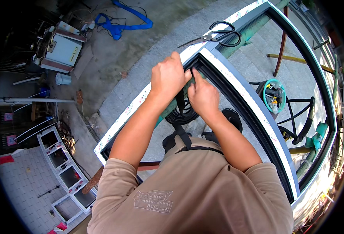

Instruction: The person uses shears to cut a rubber sealing strip and then presses the strip into the groove of a metal window frame by hand.

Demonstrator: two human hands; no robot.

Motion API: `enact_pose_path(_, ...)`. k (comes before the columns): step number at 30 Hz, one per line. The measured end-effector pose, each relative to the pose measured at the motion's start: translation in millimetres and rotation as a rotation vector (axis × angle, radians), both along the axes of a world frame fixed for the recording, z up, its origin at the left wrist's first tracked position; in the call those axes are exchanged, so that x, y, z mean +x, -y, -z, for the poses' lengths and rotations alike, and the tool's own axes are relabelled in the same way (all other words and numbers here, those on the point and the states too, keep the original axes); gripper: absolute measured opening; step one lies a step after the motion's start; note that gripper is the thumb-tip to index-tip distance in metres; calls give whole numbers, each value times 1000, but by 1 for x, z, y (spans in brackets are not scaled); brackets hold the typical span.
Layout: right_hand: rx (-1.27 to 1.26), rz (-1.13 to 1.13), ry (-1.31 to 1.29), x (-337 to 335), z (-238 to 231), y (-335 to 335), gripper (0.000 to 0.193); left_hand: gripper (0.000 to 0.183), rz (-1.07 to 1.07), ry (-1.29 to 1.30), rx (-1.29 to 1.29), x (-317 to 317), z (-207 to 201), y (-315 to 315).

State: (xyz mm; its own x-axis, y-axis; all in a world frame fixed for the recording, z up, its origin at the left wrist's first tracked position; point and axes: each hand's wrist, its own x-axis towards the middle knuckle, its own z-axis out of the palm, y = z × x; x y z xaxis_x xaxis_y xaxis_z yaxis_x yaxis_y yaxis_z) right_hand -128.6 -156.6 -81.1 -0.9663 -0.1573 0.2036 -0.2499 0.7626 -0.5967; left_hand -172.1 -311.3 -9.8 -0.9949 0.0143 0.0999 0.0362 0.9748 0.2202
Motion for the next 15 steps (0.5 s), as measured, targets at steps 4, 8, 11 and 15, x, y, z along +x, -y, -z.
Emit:
enact_pose_path(4,-122,30,-48,-1,-7,-3,71,55,3,-6,0,-1,-1,1)
enact_pose_path(8,-21,34,22,-9,-12,-6,68,55,-8,20,22,0,-4,1)
enact_pose_path(11,-18,24,44,-9,-14,-6,69,54,3,-17,8,0,-1,1)
enact_pose_path(15,-277,14,34,-15,-3,-4,64,54,13,-37,-3,-1,1,1)
